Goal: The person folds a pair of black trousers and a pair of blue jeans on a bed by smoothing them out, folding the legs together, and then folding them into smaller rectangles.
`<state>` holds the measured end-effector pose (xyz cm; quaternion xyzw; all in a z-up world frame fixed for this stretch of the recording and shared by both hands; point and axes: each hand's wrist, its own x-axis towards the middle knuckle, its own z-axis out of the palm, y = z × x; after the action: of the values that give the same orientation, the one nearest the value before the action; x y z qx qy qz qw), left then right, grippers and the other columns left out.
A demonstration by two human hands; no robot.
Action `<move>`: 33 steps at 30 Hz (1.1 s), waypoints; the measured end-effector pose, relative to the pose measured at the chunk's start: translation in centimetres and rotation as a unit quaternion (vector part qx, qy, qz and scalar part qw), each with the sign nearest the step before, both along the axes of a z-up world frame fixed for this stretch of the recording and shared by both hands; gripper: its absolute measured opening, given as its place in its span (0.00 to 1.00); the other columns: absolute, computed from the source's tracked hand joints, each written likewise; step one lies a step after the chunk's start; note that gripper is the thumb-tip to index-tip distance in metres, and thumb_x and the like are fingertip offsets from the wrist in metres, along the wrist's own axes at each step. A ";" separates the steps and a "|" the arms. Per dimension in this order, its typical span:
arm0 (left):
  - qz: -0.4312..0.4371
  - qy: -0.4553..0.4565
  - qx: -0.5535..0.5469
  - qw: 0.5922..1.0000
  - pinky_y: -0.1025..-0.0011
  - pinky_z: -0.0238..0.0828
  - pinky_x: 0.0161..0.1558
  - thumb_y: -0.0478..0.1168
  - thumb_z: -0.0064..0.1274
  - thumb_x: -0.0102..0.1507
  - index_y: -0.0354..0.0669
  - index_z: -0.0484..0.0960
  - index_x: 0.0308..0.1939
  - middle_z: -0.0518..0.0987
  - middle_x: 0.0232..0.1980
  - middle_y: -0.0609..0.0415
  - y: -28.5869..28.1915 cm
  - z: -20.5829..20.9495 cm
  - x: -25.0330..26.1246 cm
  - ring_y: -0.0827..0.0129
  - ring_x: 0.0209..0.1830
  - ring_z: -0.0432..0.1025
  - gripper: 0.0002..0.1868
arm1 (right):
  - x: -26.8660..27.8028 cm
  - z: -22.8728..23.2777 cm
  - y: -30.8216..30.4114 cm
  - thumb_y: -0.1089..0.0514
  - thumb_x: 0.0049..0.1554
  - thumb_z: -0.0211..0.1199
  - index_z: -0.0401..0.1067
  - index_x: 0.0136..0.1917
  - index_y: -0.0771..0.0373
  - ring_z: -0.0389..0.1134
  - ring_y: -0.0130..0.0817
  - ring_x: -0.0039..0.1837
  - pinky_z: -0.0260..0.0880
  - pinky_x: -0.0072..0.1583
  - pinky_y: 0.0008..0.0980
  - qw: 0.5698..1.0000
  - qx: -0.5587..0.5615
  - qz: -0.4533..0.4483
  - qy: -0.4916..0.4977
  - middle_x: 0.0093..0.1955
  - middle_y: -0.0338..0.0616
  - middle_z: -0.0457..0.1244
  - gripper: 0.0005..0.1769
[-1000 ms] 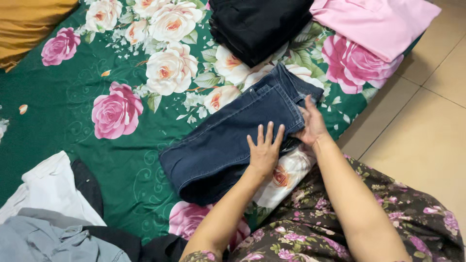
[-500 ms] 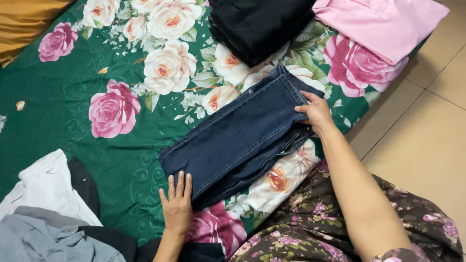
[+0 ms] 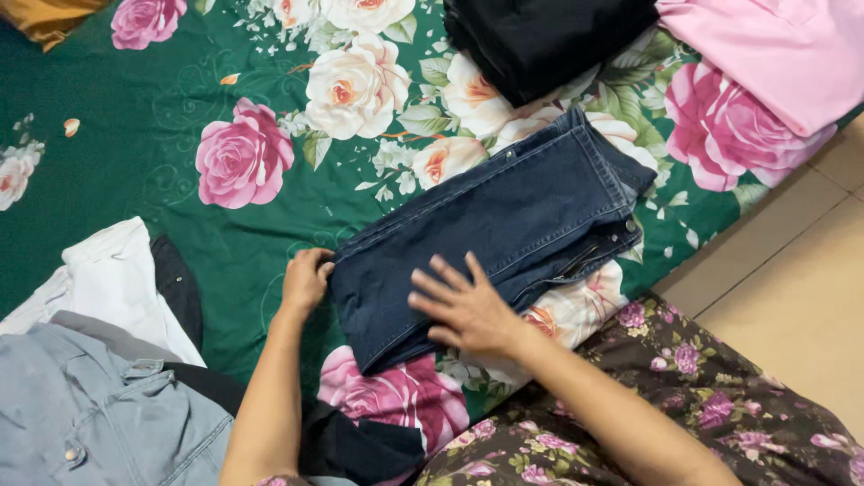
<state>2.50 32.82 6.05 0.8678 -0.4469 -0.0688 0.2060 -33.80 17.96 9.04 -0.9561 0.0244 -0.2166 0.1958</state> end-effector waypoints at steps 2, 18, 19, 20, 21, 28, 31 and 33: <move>0.011 -0.012 0.026 1.000 0.59 0.72 0.53 0.38 0.59 0.63 0.42 0.86 0.45 0.81 0.48 0.44 -0.6 -1.1 1.4 0.50 0.51 0.75 0.08 | 0.5 -1.1 1.8 0.35 0.58 0.58 0.67 0.72 0.48 0.46 0.51 0.81 0.32 0.72 0.81 0.996 0.000 0.042 0.073 0.80 0.42 0.52 0.32; 0.182 0.116 -0.092 0.972 0.63 0.75 0.33 0.43 0.65 0.59 0.39 0.83 0.46 0.80 0.36 0.53 0.3 -3.1 0.1 0.65 0.31 0.75 0.16 | 3.1 -0.6 -0.9 0.41 0.60 0.63 0.69 0.70 0.52 0.50 0.52 0.83 0.52 0.74 0.64 0.980 0.193 0.036 0.023 0.82 0.48 0.52 0.28; 0.233 0.217 -0.113 0.941 0.65 0.76 0.28 0.44 0.63 0.59 0.36 0.81 0.49 0.80 0.35 0.54 0.5 -2.3 -0.3 0.67 0.27 0.75 0.19 | 1.5 -0.5 -4.2 0.46 0.56 0.66 0.70 0.69 0.53 0.50 0.56 0.81 0.49 0.74 0.69 0.988 0.109 -0.097 -0.049 0.81 0.51 0.53 0.29; 0.269 0.301 -0.099 0.909 0.65 0.74 0.24 0.48 0.63 0.61 0.33 0.79 0.50 0.78 0.34 0.51 0.8 -1.6 -1.0 0.66 0.25 0.73 0.23 | -0.4 -0.5 -7.8 0.48 0.56 0.66 0.69 0.71 0.53 0.47 0.62 0.83 0.46 0.75 0.71 0.968 0.018 -0.242 -0.061 0.82 0.53 0.52 0.30; 0.301 0.383 -0.082 0.870 0.65 0.73 0.21 0.51 0.62 0.62 0.30 0.77 0.50 0.76 0.33 0.48 1.2 -0.9 -1.8 0.65 0.23 0.71 0.26 | -2.1 -0.6 -12.0 0.48 0.57 0.65 0.65 0.74 0.54 0.45 0.65 0.82 0.43 0.73 0.74 0.927 -0.020 -0.371 -0.060 0.83 0.58 0.49 0.34; 0.278 0.538 -0.127 0.785 0.64 0.75 0.39 0.40 0.63 0.58 0.35 0.77 0.57 0.83 0.48 0.46 0.9 0.4 -7.1 0.63 0.38 0.78 0.25 | -10.0 -4.3 -25.9 0.32 0.41 0.77 0.56 0.75 0.71 0.60 0.58 0.71 0.60 0.68 0.51 0.772 0.281 -0.551 0.144 0.71 0.62 0.59 0.62; 0.242 0.542 -0.225 0.773 0.62 0.78 0.49 0.32 0.61 0.56 0.37 0.76 0.59 0.83 0.52 0.47 0.1 0.0 -7.6 0.61 0.46 0.79 0.26 | -9.8 -5.1 -26.8 0.39 0.43 0.78 0.66 0.69 0.77 0.71 0.50 0.61 0.71 0.63 0.43 0.785 0.377 -0.481 0.104 0.61 0.63 0.67 0.53; 0.197 0.513 -0.268 0.791 0.63 0.77 0.52 0.29 0.61 0.57 0.37 0.76 0.60 0.82 0.53 0.48 -0.5 0.4 -7.4 0.61 0.48 0.78 0.26 | -9.7 -4.2 -25.6 0.49 0.44 0.76 0.69 0.65 0.76 0.75 0.44 0.53 0.75 0.56 0.40 0.778 0.444 -0.442 0.048 0.55 0.57 0.71 0.43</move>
<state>-4.87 32.36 6.44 0.6842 -0.0955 -0.3392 0.6385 -43.47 -7.64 4.88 -0.6565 0.5472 -0.1981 0.4800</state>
